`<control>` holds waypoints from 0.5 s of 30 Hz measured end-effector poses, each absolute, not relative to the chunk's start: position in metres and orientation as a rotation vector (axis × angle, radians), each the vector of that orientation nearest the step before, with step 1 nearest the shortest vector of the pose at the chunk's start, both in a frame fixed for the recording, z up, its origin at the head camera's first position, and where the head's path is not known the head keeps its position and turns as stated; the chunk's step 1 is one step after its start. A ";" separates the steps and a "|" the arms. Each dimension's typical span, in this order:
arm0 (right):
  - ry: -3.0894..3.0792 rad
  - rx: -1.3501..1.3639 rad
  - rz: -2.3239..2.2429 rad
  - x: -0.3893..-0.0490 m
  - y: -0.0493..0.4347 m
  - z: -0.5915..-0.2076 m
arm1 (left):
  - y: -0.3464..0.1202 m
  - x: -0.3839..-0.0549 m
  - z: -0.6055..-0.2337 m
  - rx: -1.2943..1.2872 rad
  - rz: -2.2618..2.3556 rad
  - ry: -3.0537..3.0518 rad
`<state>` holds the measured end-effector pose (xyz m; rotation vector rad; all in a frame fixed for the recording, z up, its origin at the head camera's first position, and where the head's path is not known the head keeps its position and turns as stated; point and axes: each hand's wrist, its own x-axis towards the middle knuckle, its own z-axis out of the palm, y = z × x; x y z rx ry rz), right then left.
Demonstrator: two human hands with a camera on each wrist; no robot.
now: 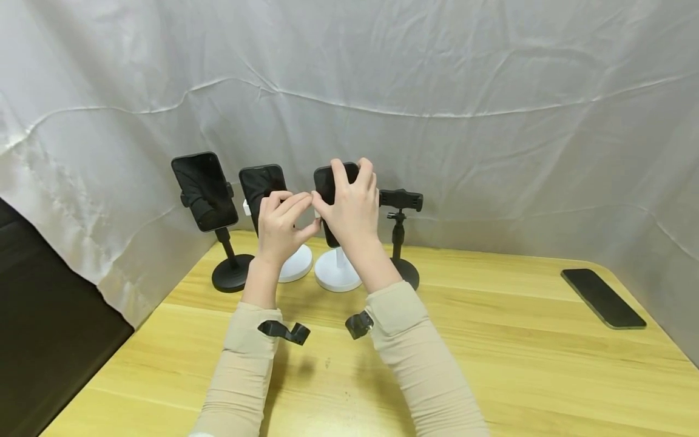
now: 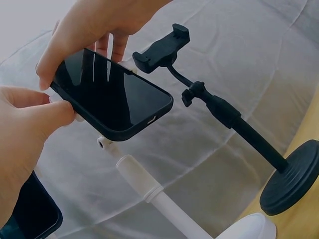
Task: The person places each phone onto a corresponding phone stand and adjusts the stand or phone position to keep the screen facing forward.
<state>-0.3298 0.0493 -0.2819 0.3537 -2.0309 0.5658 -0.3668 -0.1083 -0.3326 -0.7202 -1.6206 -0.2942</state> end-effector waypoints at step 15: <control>-2.041 0.345 0.579 -0.329 0.048 -0.281 | -0.107 -0.364 -0.331 -0.726 -0.294 -1.636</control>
